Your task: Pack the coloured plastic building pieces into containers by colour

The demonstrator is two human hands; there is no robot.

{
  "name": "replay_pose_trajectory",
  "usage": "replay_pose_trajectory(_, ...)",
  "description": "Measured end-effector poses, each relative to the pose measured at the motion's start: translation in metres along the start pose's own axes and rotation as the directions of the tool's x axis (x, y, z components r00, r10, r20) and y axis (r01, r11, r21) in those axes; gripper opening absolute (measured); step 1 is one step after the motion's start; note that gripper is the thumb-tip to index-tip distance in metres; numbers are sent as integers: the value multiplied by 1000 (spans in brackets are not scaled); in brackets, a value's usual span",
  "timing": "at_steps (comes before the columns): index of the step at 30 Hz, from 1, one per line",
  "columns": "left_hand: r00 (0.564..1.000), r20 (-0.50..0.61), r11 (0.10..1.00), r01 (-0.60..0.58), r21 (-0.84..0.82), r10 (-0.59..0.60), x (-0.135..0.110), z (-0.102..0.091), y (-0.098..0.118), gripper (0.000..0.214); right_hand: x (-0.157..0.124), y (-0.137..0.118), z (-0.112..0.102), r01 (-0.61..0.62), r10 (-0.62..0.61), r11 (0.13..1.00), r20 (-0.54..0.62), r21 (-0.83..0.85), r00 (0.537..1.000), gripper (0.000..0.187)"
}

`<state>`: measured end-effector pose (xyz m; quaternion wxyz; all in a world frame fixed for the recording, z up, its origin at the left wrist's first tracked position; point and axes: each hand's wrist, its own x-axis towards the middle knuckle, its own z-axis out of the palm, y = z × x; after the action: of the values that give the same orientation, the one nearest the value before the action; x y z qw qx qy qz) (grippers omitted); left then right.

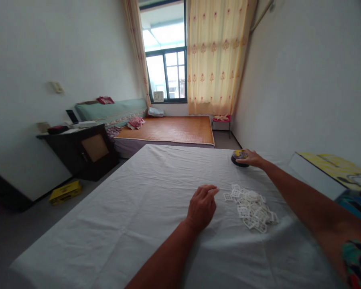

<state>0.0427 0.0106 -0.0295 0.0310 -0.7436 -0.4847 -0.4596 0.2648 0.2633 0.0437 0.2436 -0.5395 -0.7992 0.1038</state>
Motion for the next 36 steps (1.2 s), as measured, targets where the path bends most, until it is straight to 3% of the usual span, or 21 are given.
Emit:
replay_pose_trajectory(2,993,-54,994,106,-1,-106,1,0,-2,55,-19,-19,-1,109,-117,990,98,85,988,78)
replay_pose_trajectory(4,976,-84,979,198,-40,-201,2,1,-4,77,-52,-43,0,246,-284,946,169,212,944,81)
replay_pose_trajectory(7,971,-32,955,227,-192,-237,0,2,-4,103,-113,-74,5,351,-443,855,183,383,878,84)
replay_pose_trajectory(10,976,70,915,216,-342,-205,-3,2,3,108,-163,-92,10,329,-444,824,166,461,880,86)
replay_pose_trajectory(13,970,129,877,242,-415,-206,-5,2,10,105,-186,-96,15,295,-400,823,126,486,908,84)
replay_pose_trajectory(18,973,145,902,224,-369,-182,-4,2,16,109,-195,-91,17,372,-422,825,26,426,906,78)
replay_pose_trajectory(28,962,224,938,218,-268,-159,1,-5,20,115,-196,-79,11,404,-480,795,62,452,875,80)
replay_pose_trajectory(36,957,271,925,194,-326,-106,3,-11,23,120,-184,-71,-6,452,-571,737,106,503,814,73)
